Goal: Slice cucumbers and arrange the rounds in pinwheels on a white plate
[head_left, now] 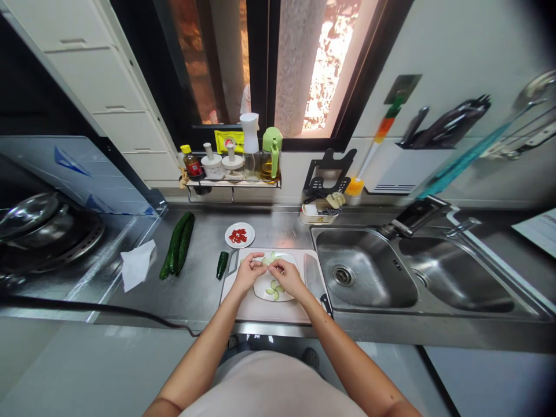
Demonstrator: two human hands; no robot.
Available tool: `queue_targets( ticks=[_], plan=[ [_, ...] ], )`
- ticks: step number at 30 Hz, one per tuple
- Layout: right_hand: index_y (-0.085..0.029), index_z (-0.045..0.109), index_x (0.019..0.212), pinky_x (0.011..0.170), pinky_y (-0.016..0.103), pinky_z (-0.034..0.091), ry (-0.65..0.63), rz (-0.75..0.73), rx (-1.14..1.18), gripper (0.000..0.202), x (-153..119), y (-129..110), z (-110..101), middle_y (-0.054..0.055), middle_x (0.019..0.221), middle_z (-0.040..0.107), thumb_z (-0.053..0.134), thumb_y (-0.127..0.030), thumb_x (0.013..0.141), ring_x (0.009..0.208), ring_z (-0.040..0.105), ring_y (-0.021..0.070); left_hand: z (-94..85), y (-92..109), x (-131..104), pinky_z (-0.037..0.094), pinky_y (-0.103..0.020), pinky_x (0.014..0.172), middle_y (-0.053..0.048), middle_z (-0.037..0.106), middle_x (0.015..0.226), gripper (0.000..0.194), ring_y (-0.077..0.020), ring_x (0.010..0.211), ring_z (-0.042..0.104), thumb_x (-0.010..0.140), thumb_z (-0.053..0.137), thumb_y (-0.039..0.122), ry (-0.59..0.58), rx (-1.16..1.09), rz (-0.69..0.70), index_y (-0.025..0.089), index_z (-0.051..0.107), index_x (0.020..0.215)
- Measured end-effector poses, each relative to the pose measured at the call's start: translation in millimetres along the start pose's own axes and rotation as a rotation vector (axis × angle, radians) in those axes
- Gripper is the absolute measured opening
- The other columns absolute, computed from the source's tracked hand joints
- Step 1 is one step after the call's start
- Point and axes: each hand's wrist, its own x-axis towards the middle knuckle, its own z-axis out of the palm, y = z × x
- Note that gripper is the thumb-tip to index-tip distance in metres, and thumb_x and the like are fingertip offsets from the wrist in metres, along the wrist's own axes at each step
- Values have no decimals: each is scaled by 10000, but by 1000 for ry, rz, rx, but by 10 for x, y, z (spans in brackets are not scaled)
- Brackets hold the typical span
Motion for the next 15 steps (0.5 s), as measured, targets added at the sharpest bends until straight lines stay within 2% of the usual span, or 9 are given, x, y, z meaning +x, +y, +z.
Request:
queue_targets(
  ticks=[7,15],
  plan=[
    [-176,591,716,571,220,420,-45,121,152,190,46,32,80,-11,659,596,522,-344,768,585,522,107,-38,-65,34,386,-184,565,27,575,659,531,-70,572,521,567,768,259,-11,24,25,153,581,1053],
    [-176,563,694,494,204,406,-98,244,329,134,78,92,158,-27,602,567,536,-303,727,497,508,90,-85,-161,91,359,-176,550,33,558,655,505,-59,554,487,568,756,266,-12,60,39,151,581,1028]
  ],
)
